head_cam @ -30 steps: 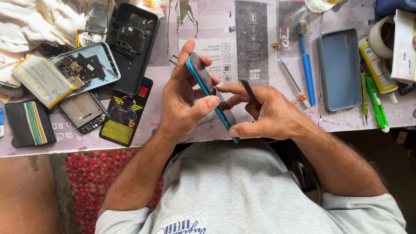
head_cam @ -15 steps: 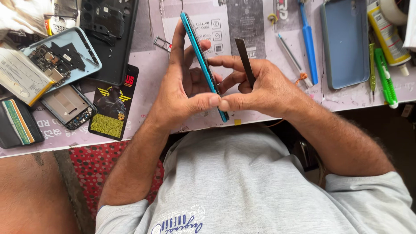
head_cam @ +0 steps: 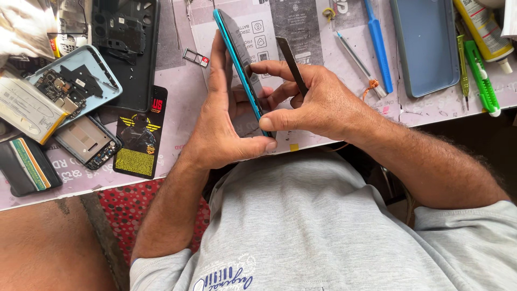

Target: The person uses a metal prying tool to work along the edges of a blue smartphone, attempting to separate the screen from the frame. They briefly power on the device to check the display, which shows a pink flower wallpaper, before continuing to pry at the seams.

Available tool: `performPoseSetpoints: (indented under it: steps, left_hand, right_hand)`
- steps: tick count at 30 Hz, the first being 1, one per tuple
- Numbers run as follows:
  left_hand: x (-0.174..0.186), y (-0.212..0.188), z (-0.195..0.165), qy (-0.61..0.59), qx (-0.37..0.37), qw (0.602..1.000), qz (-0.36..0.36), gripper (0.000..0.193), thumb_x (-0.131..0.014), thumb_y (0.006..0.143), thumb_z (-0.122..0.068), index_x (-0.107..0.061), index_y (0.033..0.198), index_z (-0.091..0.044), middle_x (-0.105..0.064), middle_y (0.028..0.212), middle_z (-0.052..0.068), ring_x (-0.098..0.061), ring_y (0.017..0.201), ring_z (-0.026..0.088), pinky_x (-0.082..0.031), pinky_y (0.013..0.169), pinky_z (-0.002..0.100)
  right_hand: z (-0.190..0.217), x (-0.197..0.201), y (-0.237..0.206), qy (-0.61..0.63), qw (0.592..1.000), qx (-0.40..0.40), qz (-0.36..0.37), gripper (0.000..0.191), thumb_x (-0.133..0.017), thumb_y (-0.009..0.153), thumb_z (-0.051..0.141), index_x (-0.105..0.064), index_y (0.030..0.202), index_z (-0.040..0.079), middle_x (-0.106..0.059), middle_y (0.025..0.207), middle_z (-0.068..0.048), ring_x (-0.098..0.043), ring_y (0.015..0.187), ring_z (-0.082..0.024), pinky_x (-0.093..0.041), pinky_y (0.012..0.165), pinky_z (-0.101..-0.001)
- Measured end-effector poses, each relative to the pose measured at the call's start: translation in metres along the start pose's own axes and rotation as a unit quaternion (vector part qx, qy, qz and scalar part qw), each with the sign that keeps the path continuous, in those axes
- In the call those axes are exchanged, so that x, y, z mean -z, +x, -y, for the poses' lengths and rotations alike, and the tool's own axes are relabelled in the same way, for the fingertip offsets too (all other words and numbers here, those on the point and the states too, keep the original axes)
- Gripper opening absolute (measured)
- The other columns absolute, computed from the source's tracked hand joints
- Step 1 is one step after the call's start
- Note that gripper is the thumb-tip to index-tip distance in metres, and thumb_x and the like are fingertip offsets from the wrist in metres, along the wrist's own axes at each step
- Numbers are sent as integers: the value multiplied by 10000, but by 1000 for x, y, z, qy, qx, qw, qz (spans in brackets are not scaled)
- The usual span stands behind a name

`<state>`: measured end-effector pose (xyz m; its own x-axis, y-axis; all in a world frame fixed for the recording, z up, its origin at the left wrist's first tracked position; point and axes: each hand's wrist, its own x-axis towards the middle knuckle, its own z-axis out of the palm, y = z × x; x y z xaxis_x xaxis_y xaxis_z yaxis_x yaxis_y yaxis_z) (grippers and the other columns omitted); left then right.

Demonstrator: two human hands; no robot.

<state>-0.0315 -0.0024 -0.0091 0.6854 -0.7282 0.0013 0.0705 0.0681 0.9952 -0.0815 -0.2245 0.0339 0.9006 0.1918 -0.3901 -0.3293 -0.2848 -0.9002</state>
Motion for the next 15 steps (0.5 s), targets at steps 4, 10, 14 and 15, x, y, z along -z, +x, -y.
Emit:
performPoseSetpoints:
  steps: [4, 10, 14, 15]
  left_hand:
    - [2, -2, 2, 28, -11, 999, 13, 1387, -880, 716, -121, 144, 1650, -178, -379, 1597, 153, -651, 1272, 261, -624, 1148, 429]
    - [3, 1, 3, 81, -42, 996, 25, 1406, -856, 644, -84, 155, 1614, -189, -184, 1712, 205, -664, 1294, 297, -597, 1131, 477]
    - [2, 1, -1, 86, -37, 995, 35, 1398, -831, 645, -71, 165, 1621, -189, -173, 1727, 209, -668, 1286, 306, -603, 1127, 476]
    - [2, 2, -1, 89, -34, 995, 36, 1392, -823, 652, -69, 167, 1623, -188, -178, 1729, 207, -669, 1288, 306, -605, 1129, 474]
  right_hand:
    - [0, -1, -1, 2, 1000, 4, -6, 932, -872, 711, 248, -478, 1552, 175, -810, 1010, -59, -489, 589, -13, -492, 599, -205]
    - [0, -2, -3, 23, 1000, 20, 0, 941, -841, 722, 176, -426, 1567, 159, -802, 1043, -88, -423, 512, 16, -451, 491, -171]
    - [-1, -3, -6, 25, 999, 30, -8, 964, -831, 709, 144, -416, 1579, 153, -804, 1022, -105, -388, 517, 18, -413, 496, -169]
    - [-1, -3, -6, 16, 999, 31, -10, 973, -824, 701, 141, -409, 1581, 155, -804, 1020, -100, -394, 511, 18, -421, 493, -166]
